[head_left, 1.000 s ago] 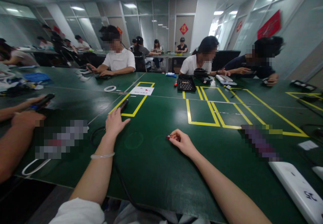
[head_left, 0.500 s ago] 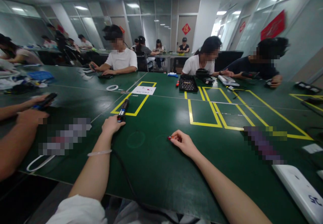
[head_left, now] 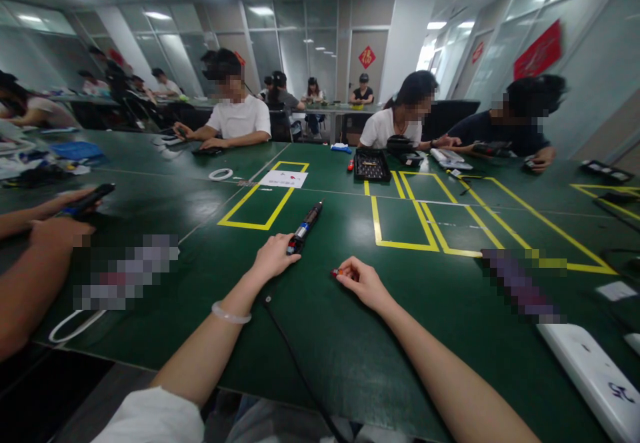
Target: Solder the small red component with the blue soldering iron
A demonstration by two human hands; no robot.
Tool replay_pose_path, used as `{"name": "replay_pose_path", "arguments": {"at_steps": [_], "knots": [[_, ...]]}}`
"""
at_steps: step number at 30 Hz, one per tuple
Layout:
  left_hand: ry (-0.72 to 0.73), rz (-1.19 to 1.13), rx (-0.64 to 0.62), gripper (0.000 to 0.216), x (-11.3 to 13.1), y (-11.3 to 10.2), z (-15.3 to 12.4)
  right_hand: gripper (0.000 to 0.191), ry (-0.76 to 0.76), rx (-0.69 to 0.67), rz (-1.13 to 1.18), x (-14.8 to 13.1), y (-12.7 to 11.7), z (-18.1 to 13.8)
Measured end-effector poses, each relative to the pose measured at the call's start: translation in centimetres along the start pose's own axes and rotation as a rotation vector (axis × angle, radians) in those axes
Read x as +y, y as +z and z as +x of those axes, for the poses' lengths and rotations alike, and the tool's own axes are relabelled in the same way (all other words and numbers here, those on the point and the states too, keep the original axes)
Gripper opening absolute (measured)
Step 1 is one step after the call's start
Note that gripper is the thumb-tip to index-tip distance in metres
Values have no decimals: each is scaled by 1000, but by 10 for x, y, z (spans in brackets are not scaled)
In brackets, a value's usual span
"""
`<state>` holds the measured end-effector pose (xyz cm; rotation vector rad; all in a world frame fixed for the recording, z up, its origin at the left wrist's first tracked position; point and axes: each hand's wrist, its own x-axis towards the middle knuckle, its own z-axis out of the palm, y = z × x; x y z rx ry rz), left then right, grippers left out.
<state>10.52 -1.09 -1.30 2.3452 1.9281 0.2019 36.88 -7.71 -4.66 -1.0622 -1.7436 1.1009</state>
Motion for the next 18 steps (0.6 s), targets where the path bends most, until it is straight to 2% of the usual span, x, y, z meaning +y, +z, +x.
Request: {"name": "replay_pose_path", "arguments": {"at_steps": [4, 8, 13, 18], "knots": [[183, -87, -2, 63, 41, 6, -10, 17, -19, 23, -35, 0, 0, 0], [298, -172, -35, 60, 69, 10, -19, 14, -26, 64, -113, 3, -1, 1], [371, -213, -52, 60, 80, 12, -25, 10, 8, 101, -264, 4, -2, 0], [372, -249, -71, 59, 78, 13, -24, 10, -2, 110, -248, 3, -3, 0]]}}
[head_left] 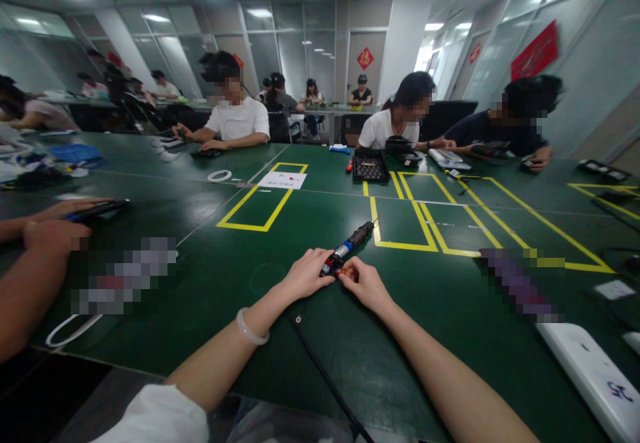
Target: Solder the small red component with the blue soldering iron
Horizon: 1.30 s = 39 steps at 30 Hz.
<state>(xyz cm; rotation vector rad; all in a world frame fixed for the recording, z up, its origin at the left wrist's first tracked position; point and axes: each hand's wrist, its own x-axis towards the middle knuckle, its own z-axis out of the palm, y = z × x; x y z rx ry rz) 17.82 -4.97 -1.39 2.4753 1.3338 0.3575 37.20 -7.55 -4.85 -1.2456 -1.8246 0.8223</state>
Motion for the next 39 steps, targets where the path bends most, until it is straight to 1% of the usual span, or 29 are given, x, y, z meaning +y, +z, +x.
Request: {"name": "replay_pose_path", "arguments": {"at_steps": [4, 15, 19, 24, 28, 39], "knots": [[10, -4, 12, 59, 0, 0, 0, 10, 12, 24, 26, 1, -1, 1], [12, 67, 10, 59, 7, 1, -2, 12, 33, 0, -17, 8, 6, 6], [15, 91, 3, 60, 9, 1, -2, 12, -4, -8, 22, 5, 6, 6], [10, 131, 5, 62, 9, 2, -3, 7, -62, -23, 50, 5, 7, 6], [16, 155, 23, 64, 10, 4, -3, 5, -86, -9, 57, 6, 7, 6], [2, 120, 64, 56, 13, 10, 1, 11, -110, 34, 2, 6, 3, 4]]}}
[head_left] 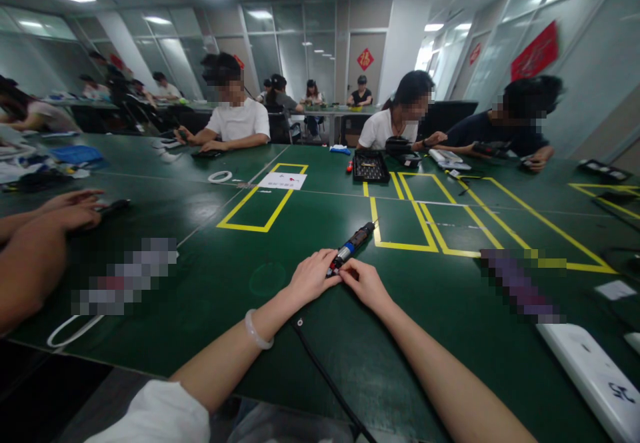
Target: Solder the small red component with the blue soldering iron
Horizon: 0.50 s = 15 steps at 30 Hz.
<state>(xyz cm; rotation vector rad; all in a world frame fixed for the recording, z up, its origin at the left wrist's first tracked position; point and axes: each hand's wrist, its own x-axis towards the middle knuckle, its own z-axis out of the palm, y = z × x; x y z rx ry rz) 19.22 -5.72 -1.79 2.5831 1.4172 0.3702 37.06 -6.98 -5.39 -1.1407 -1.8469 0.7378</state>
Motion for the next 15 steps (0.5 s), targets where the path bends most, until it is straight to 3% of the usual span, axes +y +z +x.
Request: {"name": "replay_pose_path", "arguments": {"at_steps": [9, 15], "knots": [[-23, 28, -13, 50, 2, -3, 2, 11, 10, -3, 56, -3, -5, -4], [-48, 27, -43, 45, -19, -16, -5, 13, 29, -22, 42, -3, -6, -5]]}}
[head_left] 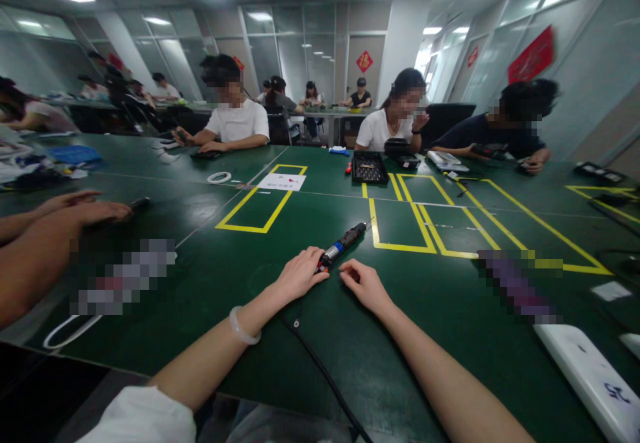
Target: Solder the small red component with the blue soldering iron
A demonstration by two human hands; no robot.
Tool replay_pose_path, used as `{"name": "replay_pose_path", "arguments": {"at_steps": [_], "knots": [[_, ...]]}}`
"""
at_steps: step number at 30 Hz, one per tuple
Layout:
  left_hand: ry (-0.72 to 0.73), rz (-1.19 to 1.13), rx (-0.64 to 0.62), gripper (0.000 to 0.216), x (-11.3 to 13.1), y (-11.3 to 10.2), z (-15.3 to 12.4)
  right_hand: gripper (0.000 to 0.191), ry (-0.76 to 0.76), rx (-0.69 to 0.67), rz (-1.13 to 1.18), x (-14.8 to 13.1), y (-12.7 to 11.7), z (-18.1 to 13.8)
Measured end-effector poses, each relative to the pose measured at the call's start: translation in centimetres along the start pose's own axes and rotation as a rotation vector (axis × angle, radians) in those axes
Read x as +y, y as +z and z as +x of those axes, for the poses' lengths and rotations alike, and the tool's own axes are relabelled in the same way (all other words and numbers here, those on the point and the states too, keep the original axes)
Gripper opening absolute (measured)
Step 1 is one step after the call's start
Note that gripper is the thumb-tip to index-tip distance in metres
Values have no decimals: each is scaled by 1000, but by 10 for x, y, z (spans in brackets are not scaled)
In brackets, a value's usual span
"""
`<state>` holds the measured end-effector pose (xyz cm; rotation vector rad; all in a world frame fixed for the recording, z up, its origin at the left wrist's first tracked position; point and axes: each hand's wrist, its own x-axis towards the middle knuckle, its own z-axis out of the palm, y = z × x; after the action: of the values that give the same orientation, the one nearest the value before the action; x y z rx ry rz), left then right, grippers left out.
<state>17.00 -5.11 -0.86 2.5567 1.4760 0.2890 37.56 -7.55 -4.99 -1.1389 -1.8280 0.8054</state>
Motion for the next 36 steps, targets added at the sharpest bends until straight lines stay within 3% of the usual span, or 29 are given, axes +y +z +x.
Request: {"name": "replay_pose_path", "arguments": {"at_steps": [6, 17, 20, 23, 28, 36], "knots": [[-113, 13, -1, 49, -51, -14, -20, 8, 3, -13, -16, 0, 0, 1], [-427, 45, 4, 68, -195, -42, -54, 17, -19, -31, -58, 1, 0, 0], [-486, 85, 3, 69, -220, -53, -60, 16, -21, -36, -60, 3, 0, 1], [-537, 231, 24, 61, -221, -62, -64, 15, -25, -39, -63, 4, 0, 1], [-549, 466, 120, 43, -187, -61, -67, 14, -19, -51, -60, 3, -1, 0], [-676, 351, 168, 35, -167, -70, -56, 14, 8, -67, -51, -1, -1, 2]]}}
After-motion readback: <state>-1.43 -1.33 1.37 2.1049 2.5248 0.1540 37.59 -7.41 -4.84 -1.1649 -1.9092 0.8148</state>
